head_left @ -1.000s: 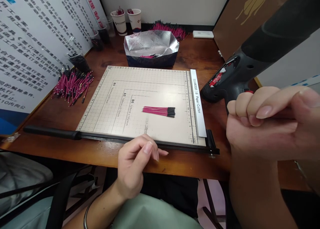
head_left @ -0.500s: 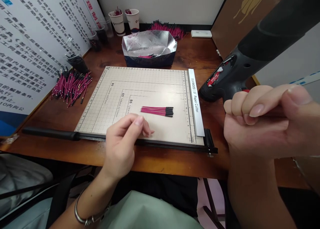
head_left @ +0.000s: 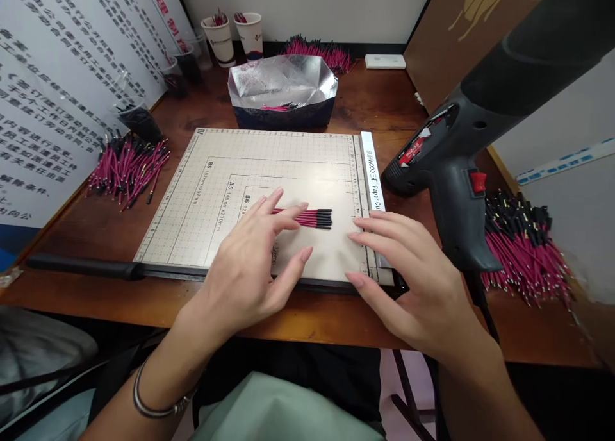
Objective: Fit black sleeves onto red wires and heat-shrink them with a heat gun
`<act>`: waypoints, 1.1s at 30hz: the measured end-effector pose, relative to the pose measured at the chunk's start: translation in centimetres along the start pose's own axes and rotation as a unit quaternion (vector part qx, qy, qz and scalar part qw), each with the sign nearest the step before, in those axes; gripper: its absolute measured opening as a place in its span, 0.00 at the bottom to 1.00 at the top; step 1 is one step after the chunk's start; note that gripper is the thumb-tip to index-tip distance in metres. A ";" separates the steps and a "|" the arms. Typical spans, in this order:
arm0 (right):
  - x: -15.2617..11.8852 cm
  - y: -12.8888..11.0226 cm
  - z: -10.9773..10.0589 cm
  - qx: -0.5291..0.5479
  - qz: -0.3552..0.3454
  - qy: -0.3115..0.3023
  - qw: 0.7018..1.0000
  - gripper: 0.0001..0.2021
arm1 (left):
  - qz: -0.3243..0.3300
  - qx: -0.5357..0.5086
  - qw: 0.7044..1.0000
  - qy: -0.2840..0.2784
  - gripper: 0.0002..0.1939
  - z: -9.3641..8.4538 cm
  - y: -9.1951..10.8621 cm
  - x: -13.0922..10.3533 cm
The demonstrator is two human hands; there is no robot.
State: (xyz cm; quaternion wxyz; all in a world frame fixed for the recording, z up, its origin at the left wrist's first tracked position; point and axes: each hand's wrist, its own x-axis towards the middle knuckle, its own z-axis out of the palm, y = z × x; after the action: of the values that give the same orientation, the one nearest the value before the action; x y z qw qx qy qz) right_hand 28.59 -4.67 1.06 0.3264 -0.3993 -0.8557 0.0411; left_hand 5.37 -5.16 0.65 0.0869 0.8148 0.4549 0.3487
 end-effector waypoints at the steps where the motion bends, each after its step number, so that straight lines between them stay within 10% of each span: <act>1: -0.4 0.0 0.2 -0.021 -0.005 -0.010 1.000 0.17 | 0.007 0.013 1.000 0.001 0.13 0.0 -0.2 0.2; 33: -1.6 -1.1 1.5 -0.138 0.012 -0.073 0.988 0.31 | 0.058 0.130 0.990 -0.021 0.09 0.4 -0.8 2.5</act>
State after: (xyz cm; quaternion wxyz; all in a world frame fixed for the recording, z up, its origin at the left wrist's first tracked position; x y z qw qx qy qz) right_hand 27.69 -6.26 -0.57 0.2041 -0.4466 -0.8700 -0.0445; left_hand 5.97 -2.61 1.19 -0.0306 0.8511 0.4467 0.2741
